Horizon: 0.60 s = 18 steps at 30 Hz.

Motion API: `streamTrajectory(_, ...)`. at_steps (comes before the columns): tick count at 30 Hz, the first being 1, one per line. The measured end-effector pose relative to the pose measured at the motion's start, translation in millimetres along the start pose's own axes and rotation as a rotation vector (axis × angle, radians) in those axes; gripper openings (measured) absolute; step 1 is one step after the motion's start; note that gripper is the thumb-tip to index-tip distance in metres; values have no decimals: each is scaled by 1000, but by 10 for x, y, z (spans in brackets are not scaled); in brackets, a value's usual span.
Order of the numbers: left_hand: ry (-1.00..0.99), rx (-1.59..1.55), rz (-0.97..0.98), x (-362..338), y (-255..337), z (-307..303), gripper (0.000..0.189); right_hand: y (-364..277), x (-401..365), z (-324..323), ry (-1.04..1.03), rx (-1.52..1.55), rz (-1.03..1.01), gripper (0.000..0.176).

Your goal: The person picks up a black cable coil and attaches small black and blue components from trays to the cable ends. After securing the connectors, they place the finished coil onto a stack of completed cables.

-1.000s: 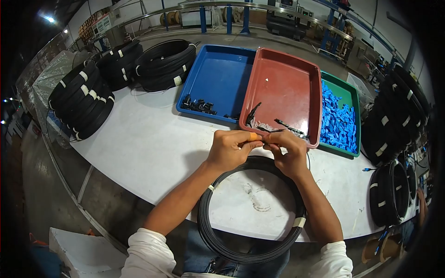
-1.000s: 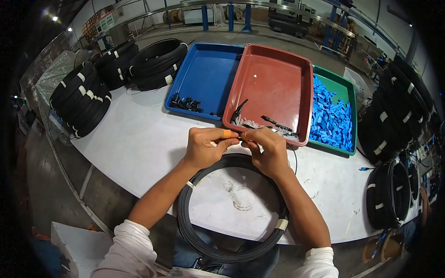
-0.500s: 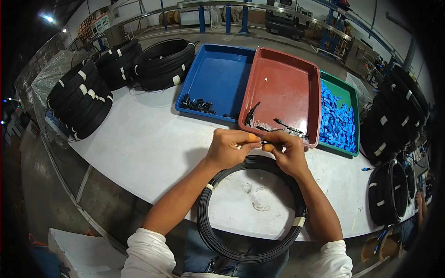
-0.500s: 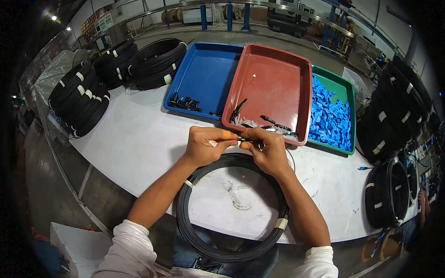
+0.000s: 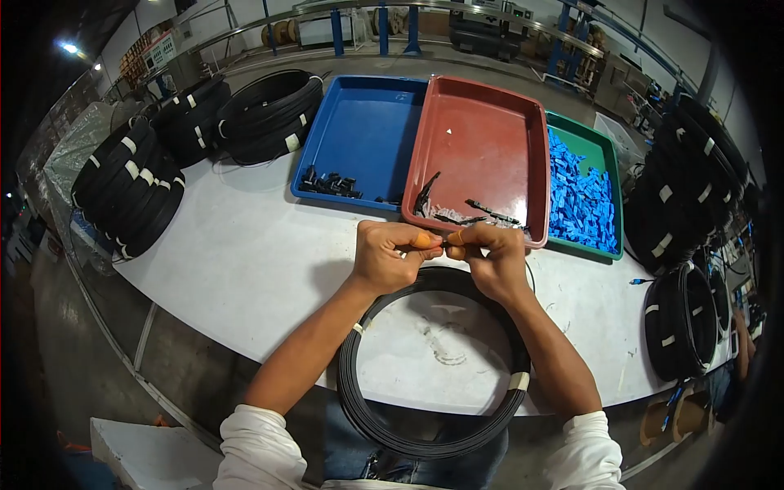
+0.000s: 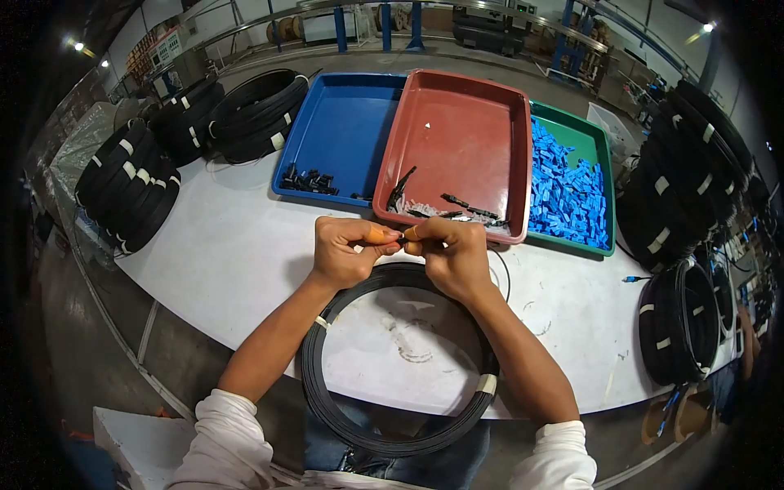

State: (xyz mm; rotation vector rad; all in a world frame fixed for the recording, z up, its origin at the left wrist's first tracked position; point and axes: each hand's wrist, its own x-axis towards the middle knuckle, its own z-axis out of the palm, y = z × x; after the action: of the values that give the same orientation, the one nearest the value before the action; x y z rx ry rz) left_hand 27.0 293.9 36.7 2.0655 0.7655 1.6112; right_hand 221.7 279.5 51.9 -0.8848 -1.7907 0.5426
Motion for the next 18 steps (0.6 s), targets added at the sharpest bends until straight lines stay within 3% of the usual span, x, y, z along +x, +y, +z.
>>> streamTrajectory(1,7,25,50,13,-10,6,8,-7,2,-25,-62,75,146,20)
streamTrajectory(2,7,25,50,12,14,0,8,-4,1,-29,-61,75,146,20)
streamTrajectory(4,-51,-21,-234,29,87,-23,4,4,13,-37,-29,-47,10,20)
streamTrajectory(5,-49,-23,-234,37,84,-9,4,6,25,-41,-31,-49,10,20)
streamTrajectory(7,7,-481,-577,62,79,19,6,7,62,-38,84,-247,-394,20)
streamTrajectory(10,-29,-500,-517,-18,15,35,10,1,49,-53,37,-388,-553,20)
streamTrajectory(11,-51,-251,-345,-62,-53,39,10,-43,35,-85,-23,-412,-444,18)
streamTrajectory(12,-49,-251,-347,-47,-36,21,10,-35,29,-78,-26,-410,-443,18)
streamTrajectory(14,-71,42,101,5,22,-14,9,8,4,-63,-93,67,172,18)
streamTrajectory(16,-85,31,71,2,30,-12,8,91,6,-73,-143,181,262,19)
streamTrajectory(18,-45,-191,-333,-9,40,2,9,72,3,-41,-21,-47,-80,19)
